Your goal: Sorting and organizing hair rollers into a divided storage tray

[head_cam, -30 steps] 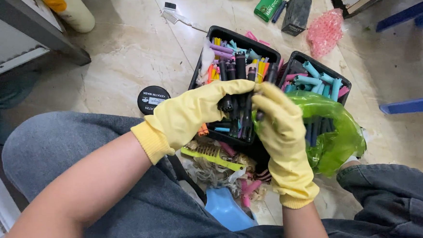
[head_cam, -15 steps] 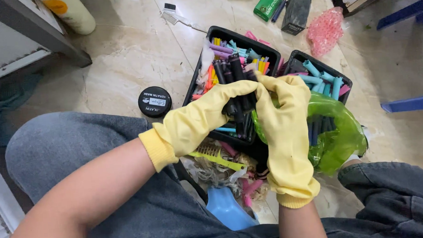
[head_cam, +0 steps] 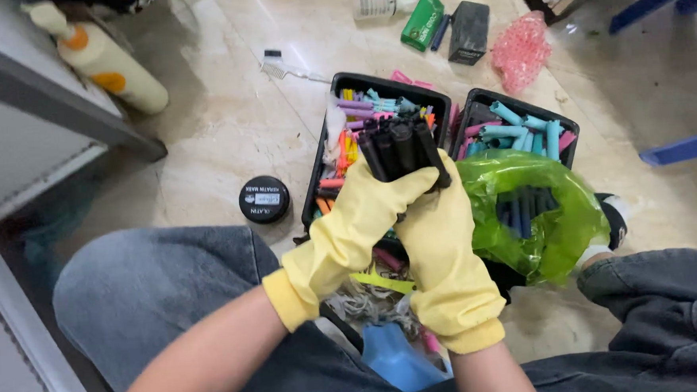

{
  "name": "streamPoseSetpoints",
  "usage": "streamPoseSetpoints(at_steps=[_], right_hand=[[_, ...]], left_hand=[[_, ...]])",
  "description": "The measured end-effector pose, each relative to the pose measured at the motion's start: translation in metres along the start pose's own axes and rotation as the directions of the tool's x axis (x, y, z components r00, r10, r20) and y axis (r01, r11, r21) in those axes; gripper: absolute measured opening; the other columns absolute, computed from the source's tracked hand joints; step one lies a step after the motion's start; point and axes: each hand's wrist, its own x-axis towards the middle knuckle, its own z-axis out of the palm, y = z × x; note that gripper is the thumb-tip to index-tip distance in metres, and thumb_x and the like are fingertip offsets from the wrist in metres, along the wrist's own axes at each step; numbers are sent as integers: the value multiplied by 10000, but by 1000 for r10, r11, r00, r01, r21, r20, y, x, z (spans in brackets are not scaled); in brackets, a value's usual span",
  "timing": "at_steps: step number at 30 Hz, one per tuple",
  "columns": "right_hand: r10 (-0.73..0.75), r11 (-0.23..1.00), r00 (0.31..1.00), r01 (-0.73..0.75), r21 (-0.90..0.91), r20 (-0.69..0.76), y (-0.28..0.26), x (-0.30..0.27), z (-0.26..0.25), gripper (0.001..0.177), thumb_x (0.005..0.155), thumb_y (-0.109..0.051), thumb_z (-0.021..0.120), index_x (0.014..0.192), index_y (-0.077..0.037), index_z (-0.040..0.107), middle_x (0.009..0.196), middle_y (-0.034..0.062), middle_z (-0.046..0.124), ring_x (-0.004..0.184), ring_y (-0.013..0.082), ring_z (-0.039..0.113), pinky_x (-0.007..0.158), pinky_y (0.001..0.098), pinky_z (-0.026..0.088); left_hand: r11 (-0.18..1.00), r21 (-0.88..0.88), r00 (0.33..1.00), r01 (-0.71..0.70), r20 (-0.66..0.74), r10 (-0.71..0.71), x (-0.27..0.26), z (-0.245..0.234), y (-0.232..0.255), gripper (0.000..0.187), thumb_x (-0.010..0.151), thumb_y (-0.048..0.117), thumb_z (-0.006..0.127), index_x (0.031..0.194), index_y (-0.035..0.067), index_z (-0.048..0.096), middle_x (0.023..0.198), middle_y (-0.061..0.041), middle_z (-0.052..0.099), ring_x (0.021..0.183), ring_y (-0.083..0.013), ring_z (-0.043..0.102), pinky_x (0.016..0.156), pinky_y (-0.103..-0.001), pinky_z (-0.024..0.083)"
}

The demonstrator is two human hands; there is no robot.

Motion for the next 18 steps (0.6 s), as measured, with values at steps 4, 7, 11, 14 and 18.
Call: streamPoseSetpoints(at_steps=[4,7,11,14,18], right_hand=[[-230,802,973,168,573,37,14,14,-11,403,840,-330,458,1179,-117,410,1136,66,520,1109,209,496,954,400,405],[-371,481,928,232,846,-44,23,20,-20,434,891,-269,409,1267,-55,386,1243,109,479,1178,226,451,1000,396,371],[-652,549,753,549,630,-88,11,13,-40,332,899,-190,432,1171,-30,536,1246,159,506,1228,222,421,1067,340,274],[-556,536,826,446,716,-99,35,27,-22,419,818,-56,505,1233,-14,477,1330,168,422,1221,201,402,1039,328,317],[-478,407,878,214,888,7,63,32,-20,657,854,-73,508,1387,-2,130,1432,211,208,1309,261,262,1045,376,286]], left_hand=[[996,85,1000,-16,1,16,5,1,-3,255,633,66,772,861,62,656,762,-33,633,706,-88,572,638,-219,505],[991,134,1000,-2,21,0,11,5,-6,291,627,95,770,886,68,642,798,-36,627,732,-107,565,670,-244,500],[959,234,985,159,29,-171,7,20,-13,315,552,27,793,838,80,672,680,-48,643,633,-74,578,607,-240,508],[932,243,961,267,6,-277,-6,36,-1,341,527,37,809,831,113,675,674,-30,626,630,-75,553,644,-229,472],[874,253,909,414,-62,-413,-19,42,7,382,490,52,832,821,164,679,664,-2,601,626,-77,516,699,-214,417]])
